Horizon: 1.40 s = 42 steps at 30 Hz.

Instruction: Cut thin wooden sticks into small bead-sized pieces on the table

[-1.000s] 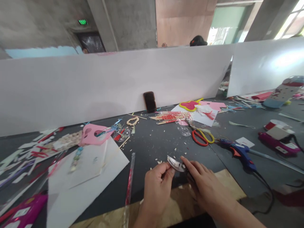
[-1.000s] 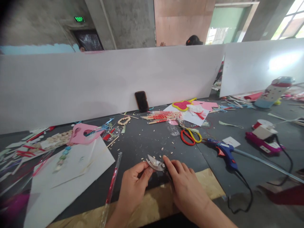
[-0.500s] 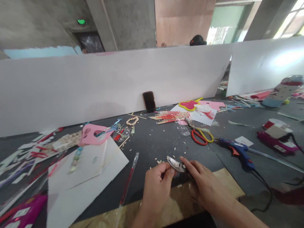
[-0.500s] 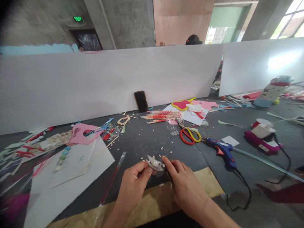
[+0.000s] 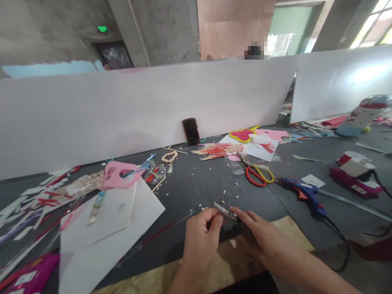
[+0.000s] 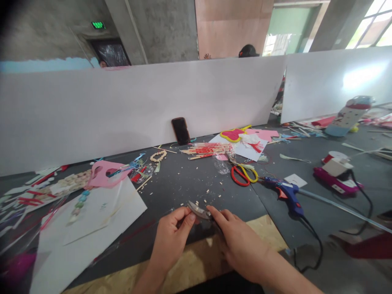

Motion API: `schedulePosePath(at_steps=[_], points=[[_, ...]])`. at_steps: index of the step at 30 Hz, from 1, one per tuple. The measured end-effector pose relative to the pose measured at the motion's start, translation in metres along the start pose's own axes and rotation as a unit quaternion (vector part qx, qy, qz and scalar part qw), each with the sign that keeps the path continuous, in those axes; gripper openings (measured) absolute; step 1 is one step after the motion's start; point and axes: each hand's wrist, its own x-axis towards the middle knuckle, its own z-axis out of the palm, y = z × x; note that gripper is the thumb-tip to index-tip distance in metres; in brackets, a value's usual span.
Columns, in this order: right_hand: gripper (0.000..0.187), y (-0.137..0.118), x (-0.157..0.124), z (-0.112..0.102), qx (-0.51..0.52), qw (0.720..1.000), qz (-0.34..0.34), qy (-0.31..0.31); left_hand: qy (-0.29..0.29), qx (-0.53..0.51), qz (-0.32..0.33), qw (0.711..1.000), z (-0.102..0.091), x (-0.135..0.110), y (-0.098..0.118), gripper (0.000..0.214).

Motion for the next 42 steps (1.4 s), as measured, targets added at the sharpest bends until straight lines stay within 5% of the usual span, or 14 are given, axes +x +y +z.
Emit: schedulePosePath(at_steps=[20,30,42], points=[[0.062,-0.009,0.004,-0.029,0.105,0.987,-0.016,-0.119,0.018,-0.022,-0.028,0.999,-0.001,-0.004,0.004,0.030],[0.068,-0.002,0.001,-0.004,-0.045,0.998,-0.001,0.036,0.004,-0.025,-0.008,1.000,0.000,-0.002,0.004,0.029],[0.078,-0.001,0.001,0.006,-0.098,0.994,-0.009,0.056,-0.010,-0.034,-0.008,0.999,0.001,-0.005,0.004,0.026]])
